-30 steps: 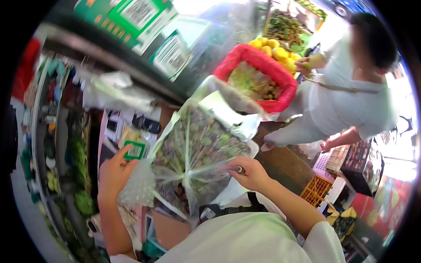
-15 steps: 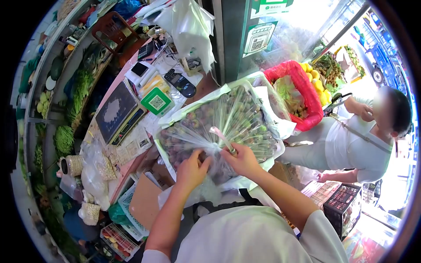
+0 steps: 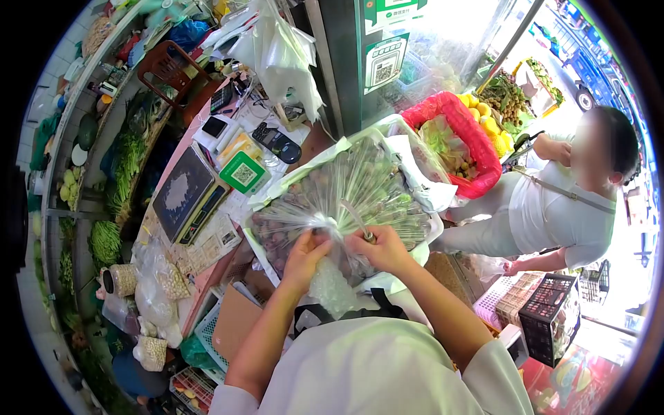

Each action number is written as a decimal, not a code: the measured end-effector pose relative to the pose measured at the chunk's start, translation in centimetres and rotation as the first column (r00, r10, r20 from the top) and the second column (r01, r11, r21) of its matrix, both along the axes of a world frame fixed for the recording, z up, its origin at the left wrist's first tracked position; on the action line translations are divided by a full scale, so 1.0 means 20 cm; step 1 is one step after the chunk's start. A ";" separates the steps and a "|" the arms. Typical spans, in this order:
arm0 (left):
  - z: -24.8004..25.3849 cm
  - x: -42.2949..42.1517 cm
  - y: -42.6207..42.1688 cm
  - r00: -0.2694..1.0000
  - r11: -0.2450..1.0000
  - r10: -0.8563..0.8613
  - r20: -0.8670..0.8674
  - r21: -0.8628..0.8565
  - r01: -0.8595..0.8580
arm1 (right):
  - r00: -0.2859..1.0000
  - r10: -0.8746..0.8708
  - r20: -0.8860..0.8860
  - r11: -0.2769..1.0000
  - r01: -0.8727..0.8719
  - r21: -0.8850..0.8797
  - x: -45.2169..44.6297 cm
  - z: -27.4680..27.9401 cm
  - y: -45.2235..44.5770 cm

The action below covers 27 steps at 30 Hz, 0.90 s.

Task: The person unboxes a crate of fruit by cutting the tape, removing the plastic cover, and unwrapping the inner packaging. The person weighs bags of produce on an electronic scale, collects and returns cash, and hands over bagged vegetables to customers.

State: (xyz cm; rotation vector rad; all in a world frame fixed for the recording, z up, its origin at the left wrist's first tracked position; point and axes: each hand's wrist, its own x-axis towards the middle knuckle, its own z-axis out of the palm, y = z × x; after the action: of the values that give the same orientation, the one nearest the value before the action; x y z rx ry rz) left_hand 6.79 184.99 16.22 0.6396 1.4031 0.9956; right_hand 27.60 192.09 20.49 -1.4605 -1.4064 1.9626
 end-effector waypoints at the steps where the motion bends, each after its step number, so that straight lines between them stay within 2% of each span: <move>1: 0.00 0.01 0.00 0.988 0.998 0.052 0.145 0.018 -0.055 | 0.999 -0.017 0.038 0.987 0.011 0.159 0.00 -0.03 0.01; 2: 0.00 0.01 0.00 0.988 0.999 0.047 0.149 0.017 -0.051 | 0.996 -0.040 0.074 0.950 0.015 0.313 -0.01 -0.05 0.03; 3: 0.05 0.02 0.02 0.958 0.993 0.083 0.275 0.063 -0.104 | 0.996 -0.042 0.079 0.950 0.015 0.312 -0.04 0.00 0.04; 4: 0.08 0.02 0.03 0.910 0.981 0.111 0.398 0.101 -0.164 | 0.986 -0.107 0.129 0.906 0.043 0.420 -0.10 0.10 0.06; 5: 0.05 0.01 0.03 0.908 0.981 0.111 0.403 0.102 -0.165 | 0.970 -0.176 0.169 0.848 0.062 0.527 -0.15 0.16 0.08; 6: 0.00 0.00 0.02 0.890 0.982 0.122 0.440 0.079 -0.173 | 0.969 -0.177 0.173 0.845 0.059 0.532 -0.18 0.16 0.12; 8: -0.07 -0.02 0.01 0.867 0.982 0.135 0.479 0.053 -0.182 | 0.955 0.139 0.263 0.889 -0.237 0.391 -0.23 0.14 0.18; 10: -0.07 -0.05 0.02 0.778 0.980 0.197 0.597 -0.087 -0.181 | 0.928 0.175 0.329 0.866 -0.304 0.397 -0.24 0.08 0.21; 11: -0.07 -0.04 0.03 0.775 0.978 0.200 0.600 -0.082 -0.189 | 0.896 0.209 0.393 0.840 -0.370 0.396 -0.24 0.06 0.23; 12: -0.02 0.00 0.06 0.787 0.948 0.315 0.530 -0.131 -0.291 | 0.893 0.214 0.397 0.834 -0.378 0.401 -0.24 0.06 0.23; 13: 0.02 0.04 0.06 0.784 0.904 0.427 0.452 -0.178 -0.390 | 0.915 0.167 0.368 0.857 -0.319 0.404 -0.23 0.06 0.20; 14: 0.03 0.06 0.06 0.779 0.902 0.431 0.455 -0.178 -0.394 | 0.933 0.117 0.340 0.877 -0.258 0.406 -0.23 0.05 0.17; 15: 0.04 0.09 0.07 0.815 0.884 0.467 0.343 -0.182 -0.430 | 0.932 0.119 0.343 0.875 -0.262 0.407 -0.23 0.03 0.15; 16: 0.05 0.11 0.07 0.838 0.867 0.496 0.225 -0.182 -0.464 | 0.945 0.014 0.326 0.891 -0.159 0.425 -0.23 0.01 0.12; 17: 0.06 0.12 0.06 0.838 0.867 0.496 0.229 -0.183 -0.463 | 0.947 -0.093 0.307 0.896 -0.055 0.442 -0.22 0.00 0.09; 18: 0.06 0.13 0.05 0.838 0.865 0.501 0.219 -0.167 -0.473 | 0.946 -0.095 0.309 0.895 -0.055 0.443 -0.23 0.00 0.05; 20: 0.09 0.14 0.03 0.840 0.865 0.502 0.209 -0.150 -0.479 | 0.911 -0.402 0.093 0.883 0.359 0.303 -0.29 0.00 -0.01; 21: 0.11 0.15 0.02 0.855 0.874 0.486 0.180 -0.128 -0.469 | 0.909 -0.407 0.093 0.881 0.363 0.302 -0.29 -0.03 -0.01; 23: 0.11 0.15 0.00 0.874 0.886 0.462 0.149 -0.107 -0.450 | 0.906 -0.369 0.207 0.883 0.272 0.383 -0.29 -0.13 0.02; 24: 0.08 0.13 -0.01 0.854 0.899 0.438 0.281 -0.142 -0.414 | 0.904 -0.373 0.207 0.882 0.277 0.380 -0.29 -0.10 0.04; 25: 0.07 0.12 -0.02 0.814 0.911 0.412 0.408 -0.173 -0.374 | 0.938 -0.311 0.154 0.943 0.284 0.173 -0.29 -0.05 0.07; 26: 0.06 0.13 -0.02 0.817 0.912 0.410 0.406 -0.175 -0.371 | 0.962 -0.260 0.086 0.964 0.264 -0.041 -0.29 -0.03 0.08; 27: 0.06 0.14 -0.01 0.838 0.903 0.430 0.335 -0.170 -0.395 | 0.961 -0.264 0.086 0.962 0.268 -0.043 -0.28 -0.06 0.07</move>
State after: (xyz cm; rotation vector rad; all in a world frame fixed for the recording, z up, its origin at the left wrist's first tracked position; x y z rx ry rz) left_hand 9.61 184.84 17.42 0.0597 1.2635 1.3050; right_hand 21.95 193.57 19.37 -1.6719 -1.1248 1.8050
